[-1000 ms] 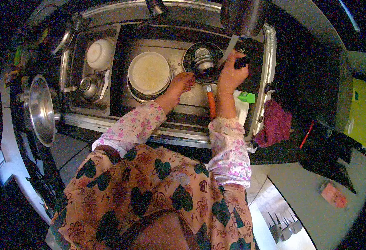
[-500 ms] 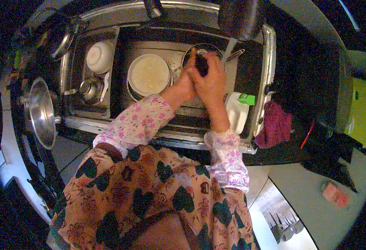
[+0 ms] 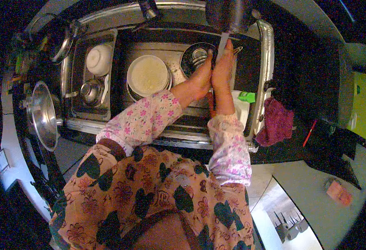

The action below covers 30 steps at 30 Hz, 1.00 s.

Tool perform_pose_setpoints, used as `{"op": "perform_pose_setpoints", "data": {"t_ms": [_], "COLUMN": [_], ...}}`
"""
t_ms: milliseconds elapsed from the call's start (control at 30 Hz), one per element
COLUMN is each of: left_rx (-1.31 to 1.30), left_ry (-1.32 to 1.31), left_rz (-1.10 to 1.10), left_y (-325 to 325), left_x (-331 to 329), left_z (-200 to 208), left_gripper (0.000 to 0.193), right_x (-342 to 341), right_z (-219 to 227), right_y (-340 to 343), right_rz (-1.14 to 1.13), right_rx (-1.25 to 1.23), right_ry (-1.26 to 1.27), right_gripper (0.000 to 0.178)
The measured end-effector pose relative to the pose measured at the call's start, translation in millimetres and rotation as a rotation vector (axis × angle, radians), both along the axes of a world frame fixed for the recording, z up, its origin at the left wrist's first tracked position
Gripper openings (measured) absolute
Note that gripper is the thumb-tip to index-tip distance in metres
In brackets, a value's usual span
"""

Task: The person washes various kitchen items in a sink, including a metal bowl, chopsticks, a small metal pot, and a white plate. They use a sponge and running water to clean each item, rinsing them thoroughly before placing them aside.

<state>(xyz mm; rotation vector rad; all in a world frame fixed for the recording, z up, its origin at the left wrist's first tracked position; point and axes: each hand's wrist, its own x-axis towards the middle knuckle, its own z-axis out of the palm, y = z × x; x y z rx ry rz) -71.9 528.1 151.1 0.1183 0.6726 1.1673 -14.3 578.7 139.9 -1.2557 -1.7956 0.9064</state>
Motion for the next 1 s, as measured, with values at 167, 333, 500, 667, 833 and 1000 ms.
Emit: {"op": "perform_pose_setpoints", "data": {"t_ms": [167, 333, 500, 667, 833, 1000], "left_rx": [0.177, 0.026, 0.278, 0.085, 0.002, 0.029], "left_ry": [0.221, 0.107, 0.248, 0.223, 0.209, 0.183], "left_rz": [0.161, 0.041, 0.181, 0.001, 0.003, 0.009], "left_y": [-20, -8, -16, 0, 14, 18], "left_x": [-8, 3, -3, 14, -16, -12], "left_z": [13, -14, 4, -9, 2, 2], "left_gripper": [0.078, 0.077, 0.071, 0.068, 0.073, 0.070], "right_x": [-12, 6, -4, 7, -13, 9], "right_z": [6, -16, -1, 17, 25, -5], "right_y": [-65, -12, -60, -14, -68, 4], "right_rz": [0.096, 0.006, 0.053, -0.115, 0.063, -0.062], "right_rx": [0.312, -0.121, 0.174, -0.401, 0.209, -0.220], "right_ry": [0.085, 0.253, 0.070, 0.438, 0.145, 0.263], "right_gripper": [0.055, 0.056, 0.053, 0.055, 0.060, 0.051]}}
